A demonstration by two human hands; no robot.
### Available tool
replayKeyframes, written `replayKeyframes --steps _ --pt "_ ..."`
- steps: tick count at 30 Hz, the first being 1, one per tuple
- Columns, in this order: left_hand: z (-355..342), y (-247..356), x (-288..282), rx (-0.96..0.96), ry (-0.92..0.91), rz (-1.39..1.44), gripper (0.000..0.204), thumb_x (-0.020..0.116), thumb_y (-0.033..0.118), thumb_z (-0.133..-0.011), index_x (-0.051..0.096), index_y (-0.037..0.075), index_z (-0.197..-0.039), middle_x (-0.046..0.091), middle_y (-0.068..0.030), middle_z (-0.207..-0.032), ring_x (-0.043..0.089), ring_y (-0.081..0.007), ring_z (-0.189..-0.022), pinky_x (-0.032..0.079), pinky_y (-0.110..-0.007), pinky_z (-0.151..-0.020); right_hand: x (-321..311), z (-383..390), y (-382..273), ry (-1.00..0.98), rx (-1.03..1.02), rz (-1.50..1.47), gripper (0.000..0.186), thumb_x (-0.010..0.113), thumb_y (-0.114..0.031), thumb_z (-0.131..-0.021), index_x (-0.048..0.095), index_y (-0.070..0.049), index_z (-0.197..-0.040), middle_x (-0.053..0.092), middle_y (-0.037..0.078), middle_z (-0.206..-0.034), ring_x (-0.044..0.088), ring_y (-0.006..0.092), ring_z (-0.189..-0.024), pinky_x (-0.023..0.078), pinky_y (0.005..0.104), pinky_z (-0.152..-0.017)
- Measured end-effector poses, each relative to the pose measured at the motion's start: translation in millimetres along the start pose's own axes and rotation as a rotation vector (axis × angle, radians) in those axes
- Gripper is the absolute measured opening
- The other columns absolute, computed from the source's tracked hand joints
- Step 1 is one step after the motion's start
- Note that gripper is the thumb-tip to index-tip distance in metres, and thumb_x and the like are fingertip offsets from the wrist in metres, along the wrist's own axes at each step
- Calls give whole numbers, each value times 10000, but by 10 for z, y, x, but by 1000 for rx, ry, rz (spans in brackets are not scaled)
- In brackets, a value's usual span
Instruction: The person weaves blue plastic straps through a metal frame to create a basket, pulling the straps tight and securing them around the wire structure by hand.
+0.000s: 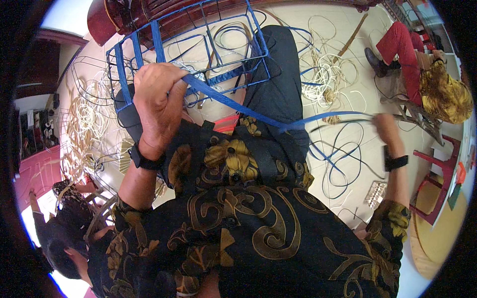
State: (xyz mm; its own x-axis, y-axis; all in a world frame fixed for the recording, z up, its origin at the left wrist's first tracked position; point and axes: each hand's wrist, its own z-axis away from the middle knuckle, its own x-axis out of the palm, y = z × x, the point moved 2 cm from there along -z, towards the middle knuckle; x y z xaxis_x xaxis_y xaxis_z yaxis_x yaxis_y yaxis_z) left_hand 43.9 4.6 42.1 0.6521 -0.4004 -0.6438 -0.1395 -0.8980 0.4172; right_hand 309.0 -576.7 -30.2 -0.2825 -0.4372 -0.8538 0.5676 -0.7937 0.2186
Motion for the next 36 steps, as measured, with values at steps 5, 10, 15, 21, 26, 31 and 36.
replayKeyframes --steps 5,10,15,21,26,31,36 --pt "-4 46 -18 -80 -26 25 59 744 32 -772 718 50 -821 656 -74 -794 639 -264 -830 426 -388 -888 -1253 188 -673 284 198 84 402 682 -140 -905 639 -49 -1295 642 175 -1317 596 355 -1250 481 424 -1054" --pt "4 8 -5 -126 -45 38 45 738 51 -788 729 51 -831 659 -75 -794 631 -271 -830 426 -386 -847 -2133 -71 -2852 311 -571 -1044 455 696 -144 -943 604 -55 -1379 695 99 -1234 656 185 -1146 514 330 -1000" --pt "-20 -27 -28 -151 -35 47 27 729 55 -795 722 52 -821 651 -76 -788 628 -274 -833 428 -395 -818 -2497 -62 -4026 130 -793 -959 521 730 -157 -880 561 -59 -1363 695 175 -1118 709 254 -1009 574 385 -861" --pt "-9 -38 -5 -126 -55 28 53 732 54 -789 716 50 -839 655 -90 -816 628 -294 -860 457 -403 -778 -2640 -201 -4119 784 -935 -400 211 737 -100 -827 723 -94 -1038 617 96 -884 670 298 -794 552 391 -672" --pt "20 -60 -105 -42 -29 101 254 767 0 -732 714 23 -980 687 -132 -978 642 -341 -1011 498 -429 -882 -2696 -196 -4113 834 -970 -215 173 758 -77 -798 743 -124 -963 583 46 -832 652 232 -702 528 344 -584" --pt "172 -88 -251 -41 -2 -84 311 775 -43 -739 734 42 -1035 695 -110 -1206 606 -339 -1222 464 -443 -1060 -2463 -116 -4064 1006 -1042 -294 75 683 -105 -781 643 -88 -842 544 36 -873 633 190 -683 516 320 -554" --pt "226 -126 -178 -18 56 -131 231 788 -19 -742 737 45 -958 692 -98 -1200 598 -337 -1226 476 -436 -1035 -2295 -119 -4085 1133 -1055 -354 134 685 -109 -715 659 -79 -842 503 16 -817 591 154 -646 487 296 -522"
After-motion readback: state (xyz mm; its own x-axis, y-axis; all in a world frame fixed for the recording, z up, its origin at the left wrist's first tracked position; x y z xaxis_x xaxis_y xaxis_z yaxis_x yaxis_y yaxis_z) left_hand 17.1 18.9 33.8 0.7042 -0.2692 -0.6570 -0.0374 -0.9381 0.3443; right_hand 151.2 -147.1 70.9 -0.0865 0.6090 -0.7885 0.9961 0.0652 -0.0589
